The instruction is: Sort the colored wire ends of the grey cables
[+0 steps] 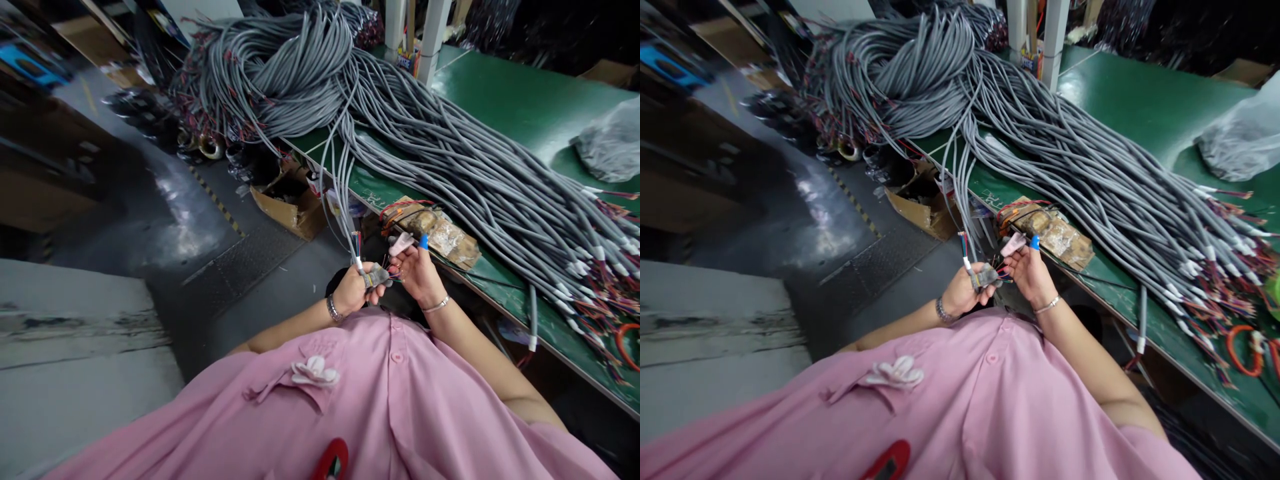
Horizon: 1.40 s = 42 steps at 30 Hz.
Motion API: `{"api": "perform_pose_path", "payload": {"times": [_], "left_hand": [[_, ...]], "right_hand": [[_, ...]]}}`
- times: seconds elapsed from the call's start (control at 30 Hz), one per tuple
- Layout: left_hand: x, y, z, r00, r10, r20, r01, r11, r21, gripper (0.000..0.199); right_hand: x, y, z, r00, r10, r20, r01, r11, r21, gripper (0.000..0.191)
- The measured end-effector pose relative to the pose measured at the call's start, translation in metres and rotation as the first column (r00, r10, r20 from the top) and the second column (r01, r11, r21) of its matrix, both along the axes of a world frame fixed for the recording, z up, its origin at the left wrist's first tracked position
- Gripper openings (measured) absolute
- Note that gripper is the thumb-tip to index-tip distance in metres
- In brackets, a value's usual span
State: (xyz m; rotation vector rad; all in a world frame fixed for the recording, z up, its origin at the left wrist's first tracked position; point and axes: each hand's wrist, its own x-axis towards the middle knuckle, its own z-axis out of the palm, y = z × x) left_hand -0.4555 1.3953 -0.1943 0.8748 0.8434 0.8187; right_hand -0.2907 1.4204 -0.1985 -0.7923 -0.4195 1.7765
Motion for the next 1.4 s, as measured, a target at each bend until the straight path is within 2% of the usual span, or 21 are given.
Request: {"api": "perform_pose_path", "payload": {"times": [0.1, 0.2, 0.3, 0.4, 0.53, 0.7, 0.83, 1.03, 1.1, 1.27, 1.4], "left_hand": [[0.0, -0.005, 0.001, 0.999, 0.033, -0.006, -0.033, 0.999, 0.003, 0.035], [0.003, -0.005, 0.005, 0.998, 0.067, -0.008, -0.067, 0.998, 0.003, 0.036], [0.005, -0.002, 0.01, 0.996, 0.087, 0.0, -0.087, 0.996, -0.011, 0.038], [0.006, 0.001, 0.013, 0.994, 0.11, 0.007, -0.11, 0.994, -0.011, 0.038], [0.008, 0.004, 0.01, 0.993, 0.119, 0.013, -0.119, 0.993, -0.001, 0.036], [0.011, 0.004, 0.003, 0.993, 0.114, 0.004, -0.114, 0.993, -0.001, 0.036], [0.011, 0.004, 0.001, 0.994, 0.109, -0.012, -0.109, 0.994, 0.0, 0.037], [0.006, -0.004, 0.007, 0.994, 0.11, 0.009, -0.11, 0.994, 0.006, 0.038], [0.006, -0.007, 0.008, 0.992, 0.128, 0.021, -0.128, 0.992, 0.012, 0.037], [0.009, -0.006, 0.012, 0.981, 0.176, 0.084, -0.177, 0.984, 0.007, 0.033], [0.013, -0.003, 0.012, 0.973, 0.198, 0.117, -0.2, 0.98, 0.006, 0.03]], "right_hand": [[0.001, -0.002, 0.004, 1.0, 0.026, 0.017, -0.026, 1.0, 0.009, 0.047], [-0.001, -0.003, 0.005, 0.997, -0.008, 0.072, 0.004, 0.998, 0.057, 0.037], [-0.003, -0.002, 0.002, 0.99, -0.077, 0.122, 0.066, 0.993, 0.095, 0.038], [-0.004, 0.0, -0.001, 0.984, -0.116, 0.133, 0.107, 0.991, 0.075, 0.039], [-0.006, 0.004, 0.0, 0.984, -0.139, 0.107, 0.138, 0.99, 0.016, 0.035], [-0.011, 0.006, 0.002, 0.976, -0.194, 0.101, 0.189, 0.98, 0.055, 0.037], [-0.011, 0.004, -0.001, 0.98, -0.177, 0.094, 0.174, 0.984, 0.042, 0.04], [-0.001, 0.0, 0.001, 0.999, 0.004, 0.049, -0.003, 1.0, -0.018, 0.056], [0.001, 0.0, 0.003, 0.998, 0.031, 0.052, -0.031, 0.999, -0.016, 0.055], [-0.001, 0.001, 0.006, 0.994, -0.036, 0.107, 0.03, 0.998, 0.055, 0.033], [-0.002, 0.001, 0.0, 0.976, -0.114, 0.187, 0.093, 0.989, 0.117, 0.036]]}}
